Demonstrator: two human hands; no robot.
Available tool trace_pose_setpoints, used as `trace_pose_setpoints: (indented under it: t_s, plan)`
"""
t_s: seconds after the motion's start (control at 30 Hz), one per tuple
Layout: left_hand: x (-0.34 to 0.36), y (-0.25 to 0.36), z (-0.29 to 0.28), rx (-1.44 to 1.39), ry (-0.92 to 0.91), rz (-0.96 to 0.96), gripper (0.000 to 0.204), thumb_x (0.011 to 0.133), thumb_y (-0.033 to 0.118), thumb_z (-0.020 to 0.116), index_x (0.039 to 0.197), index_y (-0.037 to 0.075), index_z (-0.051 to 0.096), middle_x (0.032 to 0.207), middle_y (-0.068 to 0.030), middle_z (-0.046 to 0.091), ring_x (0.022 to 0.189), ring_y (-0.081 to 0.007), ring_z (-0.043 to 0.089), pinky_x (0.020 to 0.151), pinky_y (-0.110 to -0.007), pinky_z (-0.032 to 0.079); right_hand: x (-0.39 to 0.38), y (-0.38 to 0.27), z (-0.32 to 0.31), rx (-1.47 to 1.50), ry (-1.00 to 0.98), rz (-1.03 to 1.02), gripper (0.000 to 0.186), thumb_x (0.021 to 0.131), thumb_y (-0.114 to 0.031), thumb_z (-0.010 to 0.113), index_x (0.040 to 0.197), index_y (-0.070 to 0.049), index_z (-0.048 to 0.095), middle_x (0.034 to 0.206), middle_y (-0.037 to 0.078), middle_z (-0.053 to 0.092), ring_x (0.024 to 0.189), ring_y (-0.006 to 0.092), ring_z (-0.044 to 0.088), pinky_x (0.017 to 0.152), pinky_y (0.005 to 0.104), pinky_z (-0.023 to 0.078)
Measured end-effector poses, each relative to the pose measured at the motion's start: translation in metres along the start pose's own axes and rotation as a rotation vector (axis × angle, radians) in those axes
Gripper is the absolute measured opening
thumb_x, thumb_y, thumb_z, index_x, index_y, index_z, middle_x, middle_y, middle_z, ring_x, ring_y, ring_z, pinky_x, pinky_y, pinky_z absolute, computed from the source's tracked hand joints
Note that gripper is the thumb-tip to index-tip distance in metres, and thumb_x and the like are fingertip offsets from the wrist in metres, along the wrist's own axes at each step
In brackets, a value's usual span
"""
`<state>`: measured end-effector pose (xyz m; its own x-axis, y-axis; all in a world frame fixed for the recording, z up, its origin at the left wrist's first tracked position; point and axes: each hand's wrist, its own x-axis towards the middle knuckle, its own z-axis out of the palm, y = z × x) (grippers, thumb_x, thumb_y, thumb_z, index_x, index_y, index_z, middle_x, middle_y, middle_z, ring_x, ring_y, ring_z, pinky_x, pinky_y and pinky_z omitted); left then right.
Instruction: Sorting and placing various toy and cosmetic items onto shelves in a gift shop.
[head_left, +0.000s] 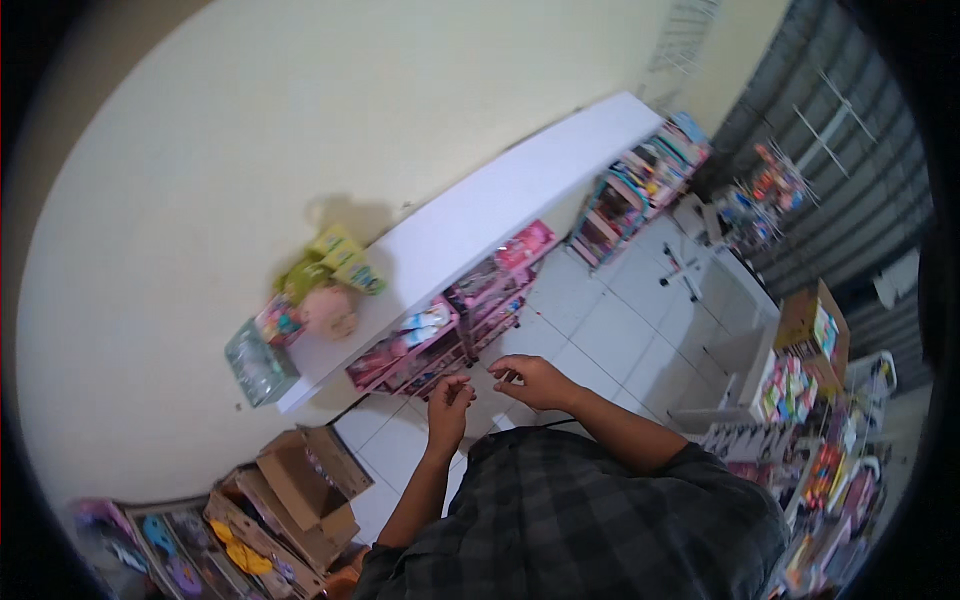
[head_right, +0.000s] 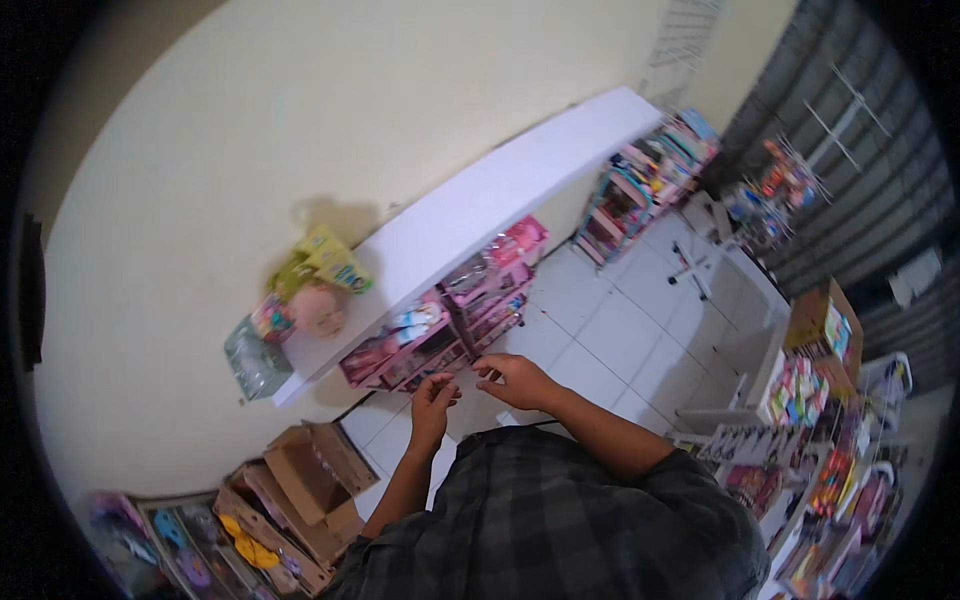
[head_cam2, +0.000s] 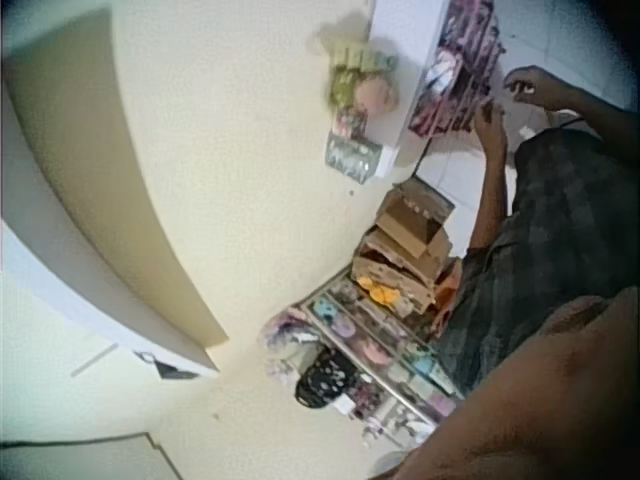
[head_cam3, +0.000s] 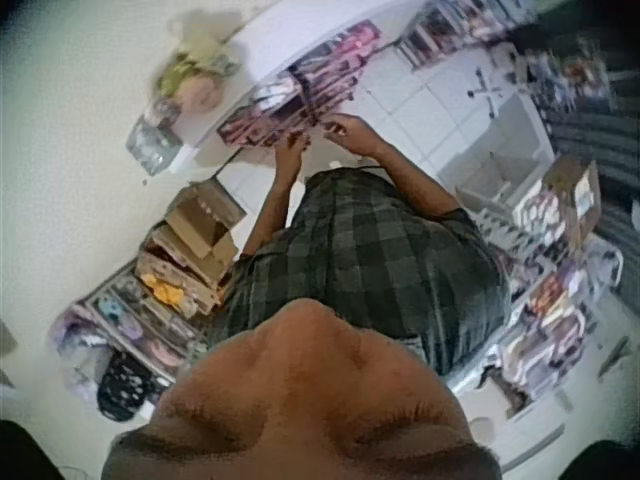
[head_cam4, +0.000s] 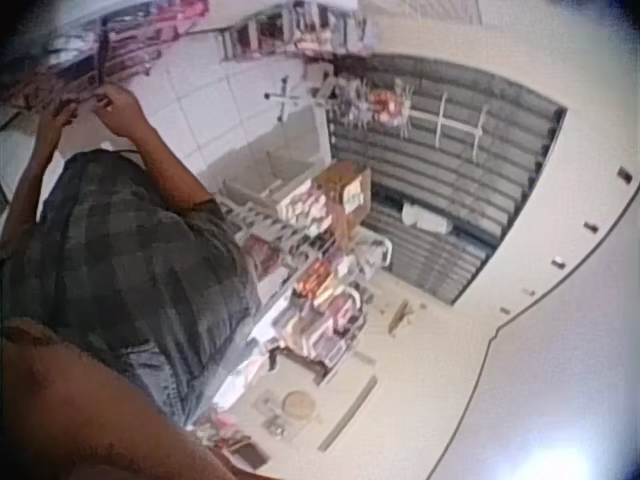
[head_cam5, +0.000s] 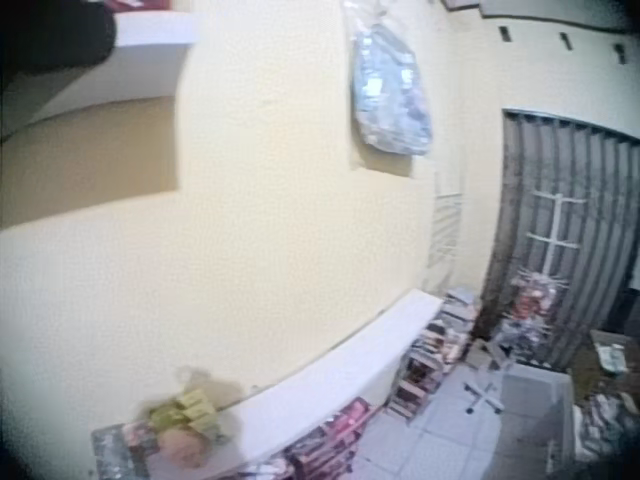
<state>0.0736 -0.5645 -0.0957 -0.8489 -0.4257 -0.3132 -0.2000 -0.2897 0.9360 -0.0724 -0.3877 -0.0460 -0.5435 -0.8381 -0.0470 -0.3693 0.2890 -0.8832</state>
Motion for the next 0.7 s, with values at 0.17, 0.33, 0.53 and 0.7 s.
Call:
trace_pose_setpoints:
  t_s: [0.17,0.33,0.53,0.7]
  plan:
    - [0.011,0.005,0.055,0.073,-0.171,-0.010,0.022,0.102,0.013,0.064,0.122,0.005,0.065,0.106,-0.0051,0.069,0.095,-0.0150,0.067,0.085,-0.031,0.052,-0.044,0.006,-0.035,0.051,0.154,0.110,0.036,0.095,-0.023,0.075,0.124,-0.003,0.067,0.112,0.017,0.073,0.098,0.0292,0.073,0.087,0.0389,0.059]
    - [0.028,0.017,0.137,0.086,-0.306,0.083,0.023,0.100,0.011,0.064,0.122,0.003,0.064,0.102,-0.0034,0.067,0.091,-0.0125,0.065,0.082,-0.027,0.051,-0.101,0.030,-0.098,0.048,0.334,0.189,0.036,0.096,-0.020,0.076,0.128,-0.005,0.067,0.112,0.014,0.073,0.099,0.0224,0.071,0.090,0.0356,0.058]
    - [0.032,0.023,0.266,0.169,-0.447,0.072,0.025,0.102,0.013,0.062,0.124,0.000,0.063,0.105,-0.0053,0.068,0.093,-0.0135,0.065,0.085,-0.027,0.050,-0.203,0.081,-0.173,0.184,0.581,0.277,0.037,0.097,-0.024,0.075,0.127,-0.005,0.067,0.108,0.014,0.073,0.094,0.0250,0.072,0.087,0.0365,0.057]
    - [0.043,0.000,0.371,0.227,-0.636,0.057,0.025,0.103,0.012,0.061,0.125,0.001,0.063,0.107,-0.0060,0.069,0.094,-0.0143,0.065,0.085,-0.029,0.051,-0.284,0.124,-0.218,0.221,0.742,0.404,0.034,0.097,-0.021,0.073,0.128,-0.007,0.067,0.105,0.010,0.072,0.092,0.0213,0.071,0.085,0.0345,0.057]
